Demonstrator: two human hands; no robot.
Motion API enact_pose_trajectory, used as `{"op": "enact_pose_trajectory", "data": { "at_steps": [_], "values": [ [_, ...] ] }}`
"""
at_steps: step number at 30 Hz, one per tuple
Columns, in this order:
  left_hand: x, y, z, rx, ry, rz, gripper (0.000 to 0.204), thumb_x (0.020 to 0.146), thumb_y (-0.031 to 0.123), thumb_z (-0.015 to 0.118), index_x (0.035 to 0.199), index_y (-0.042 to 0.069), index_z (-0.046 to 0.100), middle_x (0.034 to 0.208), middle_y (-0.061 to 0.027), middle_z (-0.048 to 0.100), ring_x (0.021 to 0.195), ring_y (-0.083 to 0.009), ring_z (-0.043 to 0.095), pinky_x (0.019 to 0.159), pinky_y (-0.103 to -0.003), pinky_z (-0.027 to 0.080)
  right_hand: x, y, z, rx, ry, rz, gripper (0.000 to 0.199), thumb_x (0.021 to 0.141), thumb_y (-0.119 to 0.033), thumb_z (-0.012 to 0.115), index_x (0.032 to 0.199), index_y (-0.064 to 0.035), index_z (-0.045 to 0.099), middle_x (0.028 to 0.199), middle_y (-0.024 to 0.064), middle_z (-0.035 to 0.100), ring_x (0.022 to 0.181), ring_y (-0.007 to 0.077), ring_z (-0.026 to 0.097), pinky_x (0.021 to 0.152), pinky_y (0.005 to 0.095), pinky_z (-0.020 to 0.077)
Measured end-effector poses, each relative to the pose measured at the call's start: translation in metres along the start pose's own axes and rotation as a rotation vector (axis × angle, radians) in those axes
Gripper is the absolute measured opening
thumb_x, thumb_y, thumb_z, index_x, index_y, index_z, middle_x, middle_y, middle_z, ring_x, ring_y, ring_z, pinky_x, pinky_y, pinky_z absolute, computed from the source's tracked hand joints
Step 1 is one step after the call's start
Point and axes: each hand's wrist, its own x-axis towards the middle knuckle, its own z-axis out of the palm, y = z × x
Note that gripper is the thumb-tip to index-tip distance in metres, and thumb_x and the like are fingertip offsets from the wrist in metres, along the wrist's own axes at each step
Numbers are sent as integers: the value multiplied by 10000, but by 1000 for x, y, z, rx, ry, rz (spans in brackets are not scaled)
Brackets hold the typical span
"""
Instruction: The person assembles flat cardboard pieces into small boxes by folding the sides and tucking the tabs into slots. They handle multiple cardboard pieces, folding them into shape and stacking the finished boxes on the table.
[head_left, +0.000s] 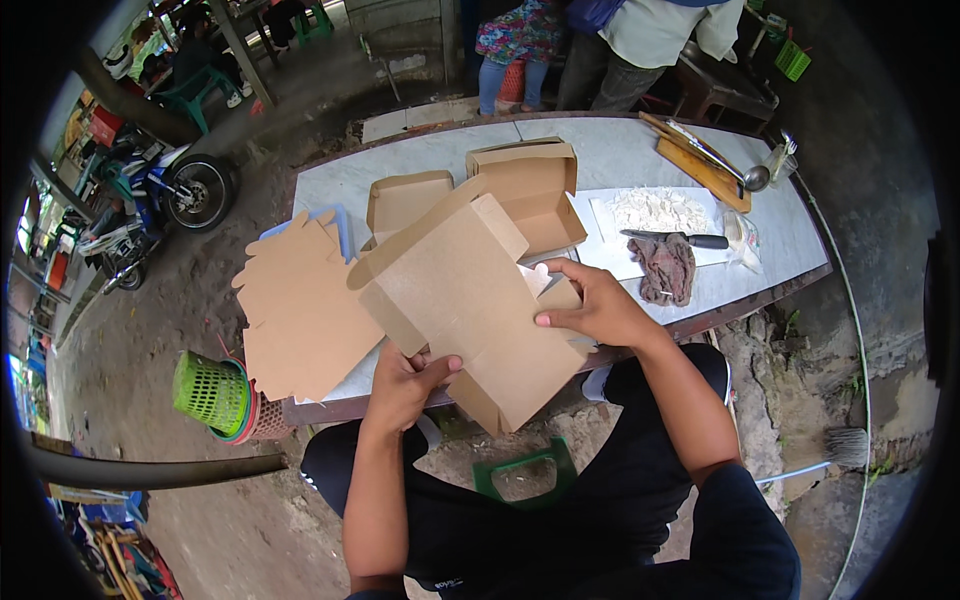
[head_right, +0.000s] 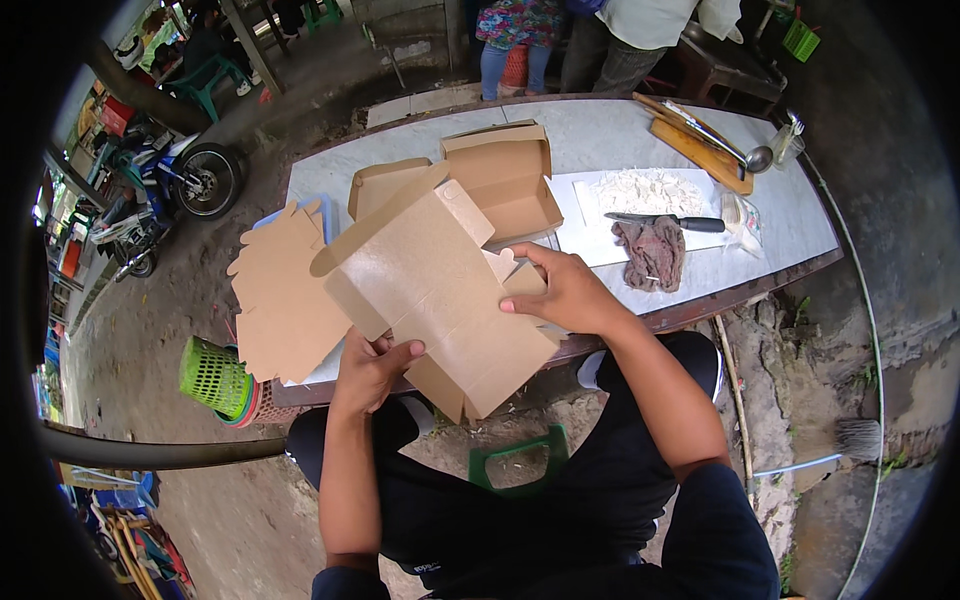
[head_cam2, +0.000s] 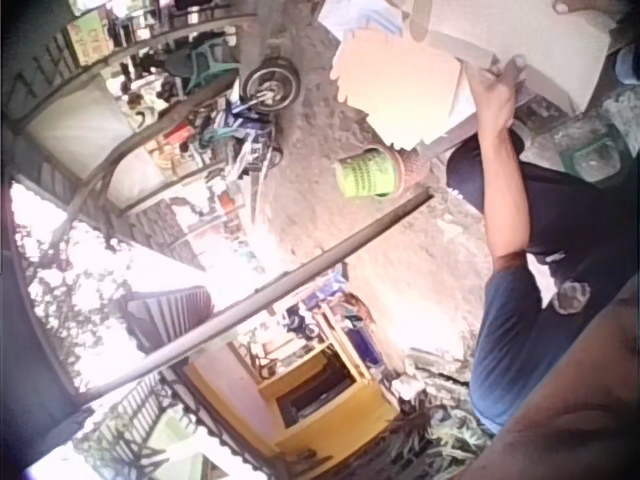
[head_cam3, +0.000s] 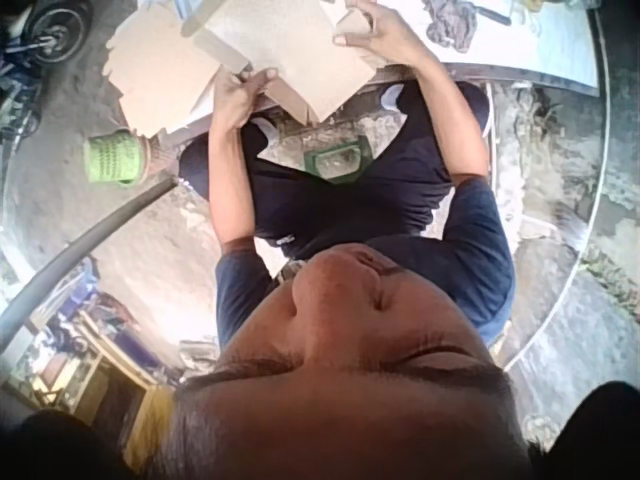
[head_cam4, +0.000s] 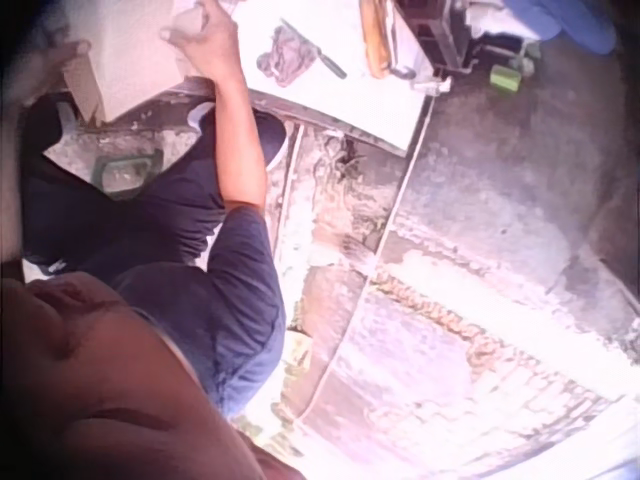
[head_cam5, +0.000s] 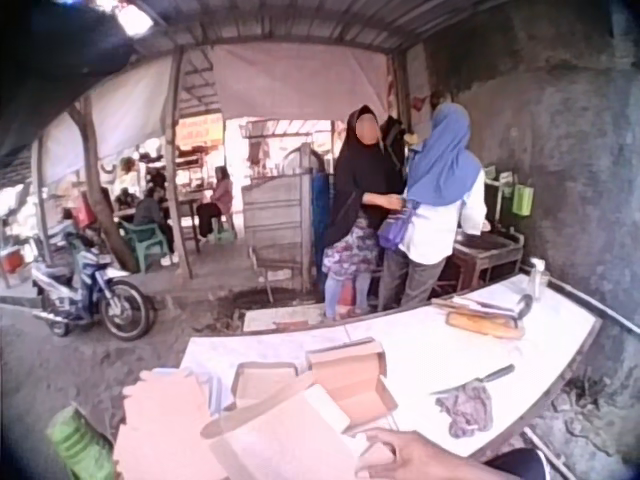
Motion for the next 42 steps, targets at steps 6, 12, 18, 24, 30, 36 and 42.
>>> {"op": "enact_pose_trajectory", "data": {
  "at_steps": [6,12,18,24,30,36,42],
  "values": [
    [2,-10,-2,81,-22,61,525,942,15,772,1422,-30,567,1187,-96,745,949,-178,742,812,-311,601,12,5,4,480,-87,103,531,957,-170,862,1418,-46,629,1021,15,759,912,64,669,820,254,524],
    [4,-6,2,19,-1,3,368,1000,68,754,1335,-32,641,1165,-78,755,1022,-148,714,886,-323,572,13,8,8,526,-116,126,549,953,-121,855,1444,-38,624,1043,23,765,916,61,667,841,258,529],
    [10,-13,0,82,58,142,363,1008,92,762,1336,-30,668,1182,-94,756,1032,-155,721,883,-318,574,10,15,-1,559,-207,83,452,972,-114,831,1392,-36,685,1072,24,765,978,76,669,902,270,535],
    [1,0,5,-45,72,-43,331,993,124,790,1284,-25,738,1113,-76,775,951,-163,744,834,-306,599,3,13,3,713,-187,70,368,991,-86,794,1345,-19,715,1156,54,775,1080,111,688,972,289,552],
    [3,-5,-14,-28,-171,-70,383,999,102,738,1328,-91,702,1157,-160,780,1021,-232,770,855,-349,638,3,20,-5,620,-285,-131,269,997,-62,759,1257,9,752,1184,65,778,1082,137,705,984,300,555],
    [1,-9,-31,-419,-305,-19,521,1019,192,656,1420,-134,590,1349,-234,702,1173,-316,746,979,-400,624,6,15,7,472,-123,-108,197,958,24,712,1147,9,766,1219,163,787,1128,228,746,978,356,587],
    [0,21,-2,-539,-297,-172,582,1082,405,576,1381,-94,599,1330,-234,702,1147,-305,739,979,-375,613,3,30,1,561,-120,-296,253,906,-15,789,1158,-2,783,1236,151,796,1155,205,752,1010,348,585]
  ]
}}
